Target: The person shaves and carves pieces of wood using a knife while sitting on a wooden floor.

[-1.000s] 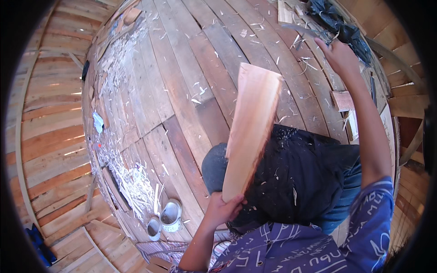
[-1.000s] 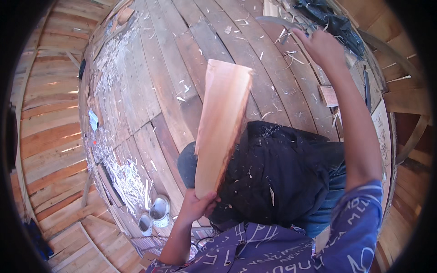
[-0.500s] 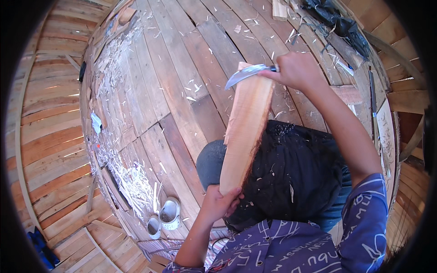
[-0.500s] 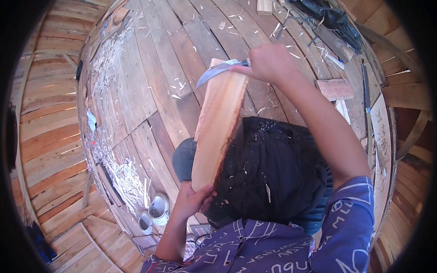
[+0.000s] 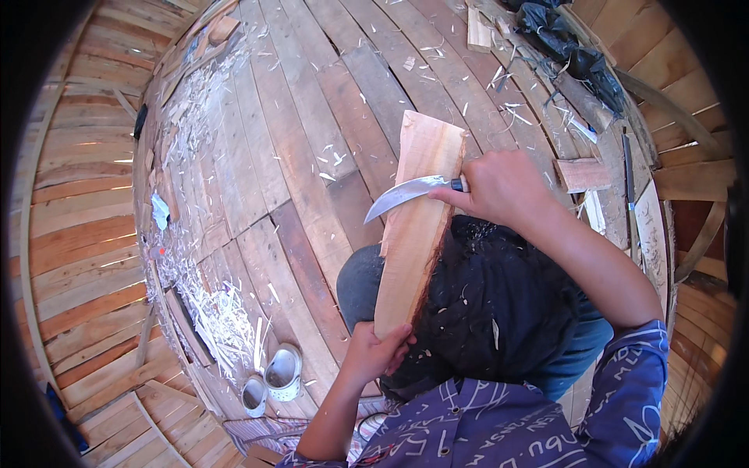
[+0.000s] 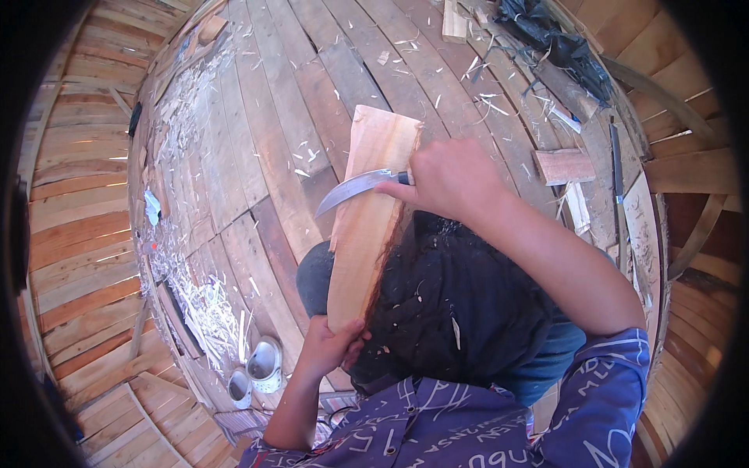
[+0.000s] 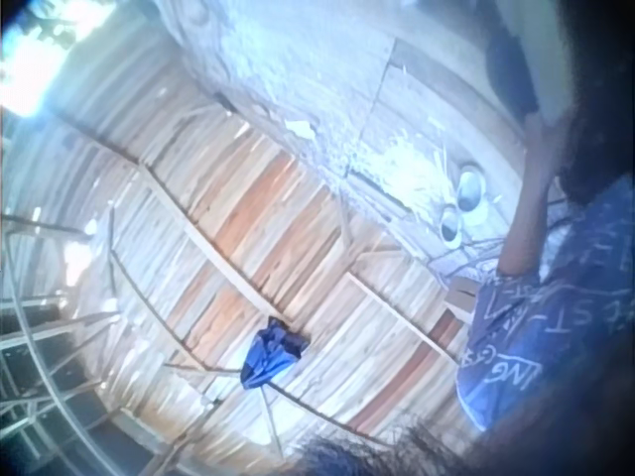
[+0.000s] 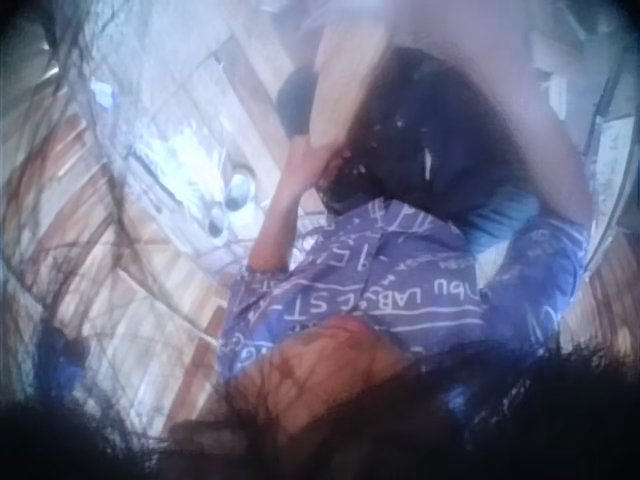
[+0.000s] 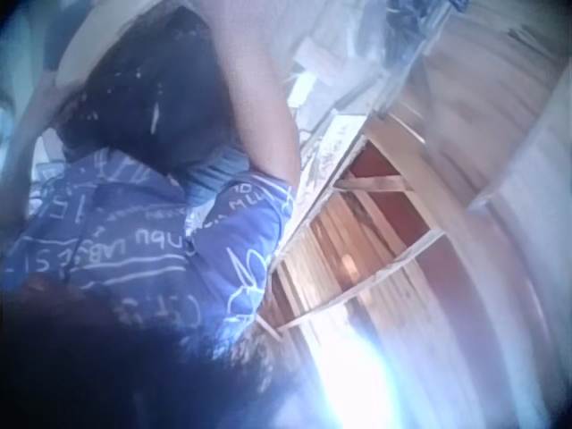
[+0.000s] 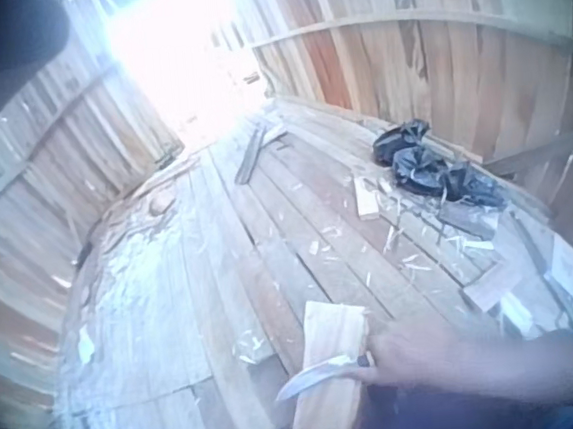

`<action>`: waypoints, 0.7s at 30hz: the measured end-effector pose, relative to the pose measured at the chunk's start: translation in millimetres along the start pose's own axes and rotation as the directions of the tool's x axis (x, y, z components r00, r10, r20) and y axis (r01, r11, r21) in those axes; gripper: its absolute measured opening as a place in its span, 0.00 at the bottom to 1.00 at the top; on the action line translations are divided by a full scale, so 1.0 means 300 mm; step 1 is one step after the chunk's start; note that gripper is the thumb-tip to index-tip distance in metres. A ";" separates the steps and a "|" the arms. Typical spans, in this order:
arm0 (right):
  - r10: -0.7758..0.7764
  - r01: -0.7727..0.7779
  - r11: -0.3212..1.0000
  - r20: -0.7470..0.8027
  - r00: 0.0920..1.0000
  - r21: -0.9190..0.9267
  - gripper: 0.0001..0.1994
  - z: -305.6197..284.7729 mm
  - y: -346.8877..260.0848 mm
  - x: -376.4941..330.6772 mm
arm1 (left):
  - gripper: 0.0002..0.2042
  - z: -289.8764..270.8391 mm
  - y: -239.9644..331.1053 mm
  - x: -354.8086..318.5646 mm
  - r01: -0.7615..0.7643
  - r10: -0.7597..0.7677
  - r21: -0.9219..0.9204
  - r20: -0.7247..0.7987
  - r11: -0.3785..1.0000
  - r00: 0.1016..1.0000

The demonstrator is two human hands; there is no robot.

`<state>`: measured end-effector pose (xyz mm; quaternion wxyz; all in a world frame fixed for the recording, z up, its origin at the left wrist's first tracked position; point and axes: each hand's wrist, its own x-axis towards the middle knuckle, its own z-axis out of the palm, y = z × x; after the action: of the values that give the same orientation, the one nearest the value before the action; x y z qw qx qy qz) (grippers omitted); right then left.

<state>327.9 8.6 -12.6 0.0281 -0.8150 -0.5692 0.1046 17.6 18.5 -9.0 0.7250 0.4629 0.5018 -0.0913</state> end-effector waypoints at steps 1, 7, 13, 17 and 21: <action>-0.033 0.033 0.999 -0.029 0.999 -0.008 0.39 0.001 -0.008 0.002 | 0.14 0.002 0.004 0.002 -0.020 0.021 0.035 -0.020 0.999 1.000; 0.177 -0.176 0.984 -0.149 0.973 0.020 0.40 0.042 0.103 0.151 | 0.14 0.031 0.039 0.016 -0.046 0.046 0.027 -0.005 0.999 0.999; -0.014 0.012 0.999 -0.056 0.998 -0.049 0.40 0.013 0.080 0.067 | 0.15 0.005 0.004 0.002 0.010 -0.010 0.023 -0.001 1.000 1.000; 0.071 -0.089 0.983 -0.117 0.991 -0.159 0.43 -0.014 0.263 0.170 | 0.15 0.028 0.018 0.019 -0.034 0.033 0.066 0.007 0.997 0.999; 0.045 -0.039 0.999 -0.216 0.975 0.033 0.42 0.070 0.076 0.146 | 0.15 0.026 -0.001 0.002 -0.046 0.047 0.009 -0.038 0.999 0.998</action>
<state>359.0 39.8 -43.0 0.0994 -0.8328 -0.5440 0.0240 22.6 12.7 -9.2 0.7154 0.4790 0.5042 -0.0675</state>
